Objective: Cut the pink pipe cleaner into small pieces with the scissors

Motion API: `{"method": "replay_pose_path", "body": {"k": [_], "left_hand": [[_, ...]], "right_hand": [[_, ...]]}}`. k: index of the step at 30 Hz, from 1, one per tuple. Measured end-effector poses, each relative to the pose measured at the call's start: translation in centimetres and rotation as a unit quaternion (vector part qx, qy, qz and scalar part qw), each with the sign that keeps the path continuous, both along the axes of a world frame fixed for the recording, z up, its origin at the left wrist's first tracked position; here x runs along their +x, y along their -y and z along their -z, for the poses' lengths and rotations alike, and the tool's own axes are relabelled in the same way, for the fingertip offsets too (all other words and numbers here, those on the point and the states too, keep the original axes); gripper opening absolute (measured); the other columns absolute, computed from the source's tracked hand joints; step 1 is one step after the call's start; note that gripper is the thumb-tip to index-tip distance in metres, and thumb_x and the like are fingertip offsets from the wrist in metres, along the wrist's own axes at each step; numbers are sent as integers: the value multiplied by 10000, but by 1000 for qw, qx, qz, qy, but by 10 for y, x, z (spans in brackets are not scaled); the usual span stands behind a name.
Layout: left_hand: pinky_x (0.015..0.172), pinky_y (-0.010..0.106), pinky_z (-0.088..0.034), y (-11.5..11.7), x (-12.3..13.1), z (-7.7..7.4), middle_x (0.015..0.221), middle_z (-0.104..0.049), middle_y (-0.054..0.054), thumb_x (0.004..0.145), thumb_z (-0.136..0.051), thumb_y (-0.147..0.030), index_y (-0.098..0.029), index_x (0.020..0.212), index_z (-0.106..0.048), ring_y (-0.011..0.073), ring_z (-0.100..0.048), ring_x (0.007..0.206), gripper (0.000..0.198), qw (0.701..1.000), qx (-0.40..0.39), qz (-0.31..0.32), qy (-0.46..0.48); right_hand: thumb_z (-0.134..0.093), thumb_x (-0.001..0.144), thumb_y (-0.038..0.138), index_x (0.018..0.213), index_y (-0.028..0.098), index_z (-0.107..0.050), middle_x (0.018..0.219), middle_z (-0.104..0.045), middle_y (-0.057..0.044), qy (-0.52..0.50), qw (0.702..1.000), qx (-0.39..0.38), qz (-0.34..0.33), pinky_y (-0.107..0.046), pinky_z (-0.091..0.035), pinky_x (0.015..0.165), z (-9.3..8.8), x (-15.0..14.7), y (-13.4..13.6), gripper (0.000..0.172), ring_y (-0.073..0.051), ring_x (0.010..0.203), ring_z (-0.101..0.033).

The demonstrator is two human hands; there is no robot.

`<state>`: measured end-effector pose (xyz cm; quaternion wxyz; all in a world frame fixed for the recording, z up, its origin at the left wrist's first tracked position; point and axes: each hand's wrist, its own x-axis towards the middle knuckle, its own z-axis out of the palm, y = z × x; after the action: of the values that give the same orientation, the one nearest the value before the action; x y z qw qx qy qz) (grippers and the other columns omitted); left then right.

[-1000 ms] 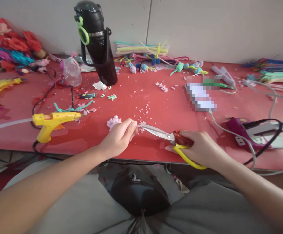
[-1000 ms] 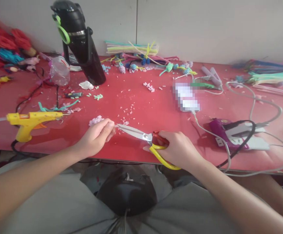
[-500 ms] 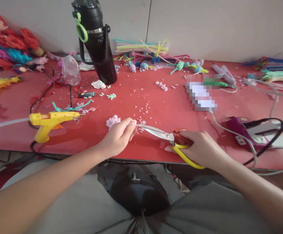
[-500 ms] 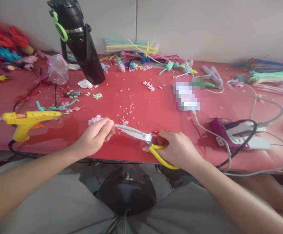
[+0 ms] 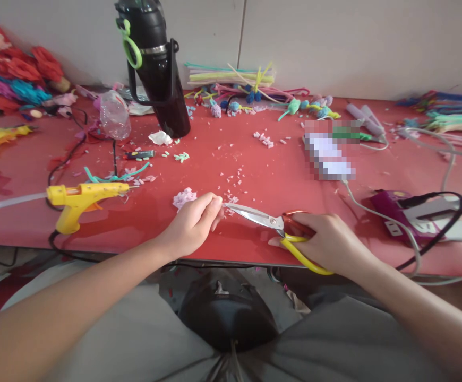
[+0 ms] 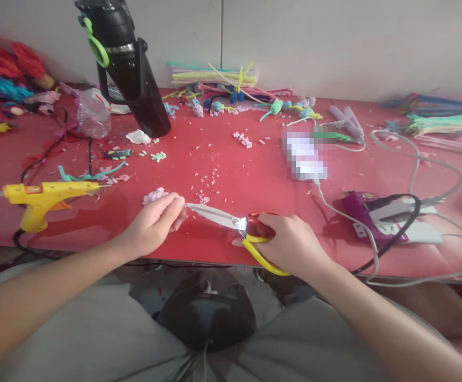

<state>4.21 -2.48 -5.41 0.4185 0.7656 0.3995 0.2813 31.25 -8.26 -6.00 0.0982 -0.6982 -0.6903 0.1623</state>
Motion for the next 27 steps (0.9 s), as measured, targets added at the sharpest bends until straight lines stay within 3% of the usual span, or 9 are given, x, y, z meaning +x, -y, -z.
{"method": "replay_pose_path", "body": {"k": [27], "left_hand": [[608, 272, -391, 0, 1, 0, 613, -462, -36, 1062, -322, -324, -203, 712, -415, 100, -466, 570, 382, 1000, -4, -4, -1]], "right_hand": [[-583, 678, 825, 607, 234, -263, 559, -290, 51, -23, 1000, -17, 9, -255, -234, 490, -2, 1, 0, 676, -131, 581, -197]]}}
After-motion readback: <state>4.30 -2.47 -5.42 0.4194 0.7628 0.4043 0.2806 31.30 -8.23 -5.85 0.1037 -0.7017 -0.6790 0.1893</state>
